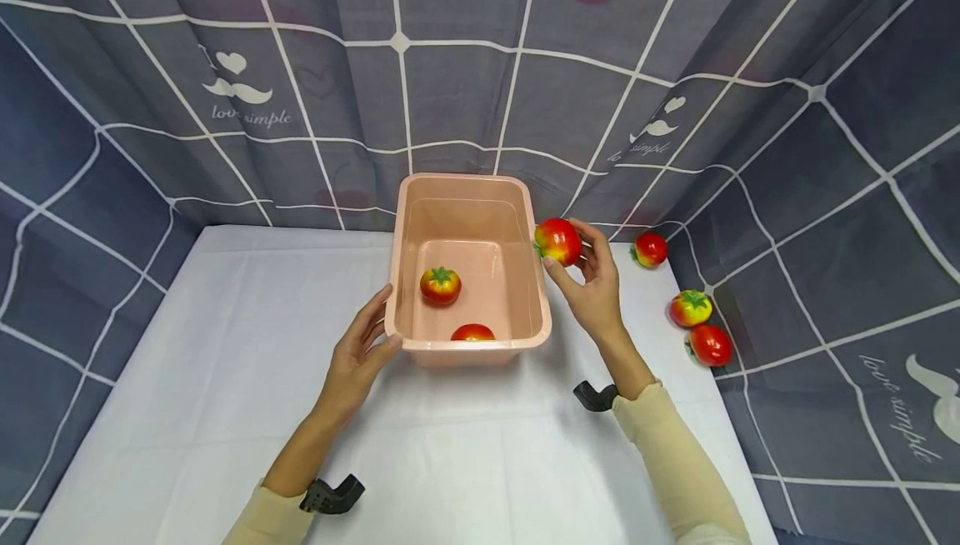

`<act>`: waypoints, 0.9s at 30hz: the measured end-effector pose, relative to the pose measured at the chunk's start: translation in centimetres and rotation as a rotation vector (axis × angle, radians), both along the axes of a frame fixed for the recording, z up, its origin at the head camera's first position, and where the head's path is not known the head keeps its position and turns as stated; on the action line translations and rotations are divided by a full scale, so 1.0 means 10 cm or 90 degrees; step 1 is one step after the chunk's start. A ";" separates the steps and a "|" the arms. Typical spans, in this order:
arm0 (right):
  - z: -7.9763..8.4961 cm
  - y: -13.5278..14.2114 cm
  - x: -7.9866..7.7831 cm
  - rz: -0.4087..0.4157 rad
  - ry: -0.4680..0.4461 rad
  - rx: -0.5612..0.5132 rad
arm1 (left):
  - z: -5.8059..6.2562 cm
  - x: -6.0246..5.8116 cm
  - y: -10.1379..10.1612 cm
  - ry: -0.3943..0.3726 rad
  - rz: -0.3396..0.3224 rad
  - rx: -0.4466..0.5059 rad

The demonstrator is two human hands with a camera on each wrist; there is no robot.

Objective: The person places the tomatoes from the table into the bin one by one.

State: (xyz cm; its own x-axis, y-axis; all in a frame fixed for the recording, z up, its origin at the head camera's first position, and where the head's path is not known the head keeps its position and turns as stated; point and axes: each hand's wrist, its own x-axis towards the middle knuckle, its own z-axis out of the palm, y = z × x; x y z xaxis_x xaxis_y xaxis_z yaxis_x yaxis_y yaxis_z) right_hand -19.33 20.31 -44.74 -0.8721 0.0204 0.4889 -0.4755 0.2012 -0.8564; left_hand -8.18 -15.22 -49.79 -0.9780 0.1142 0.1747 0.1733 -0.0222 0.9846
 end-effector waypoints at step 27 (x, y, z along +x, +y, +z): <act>0.21 -0.32 -0.22 0.108 -0.017 0.274 | -0.01 0.00 -0.02 0.006 -0.002 0.002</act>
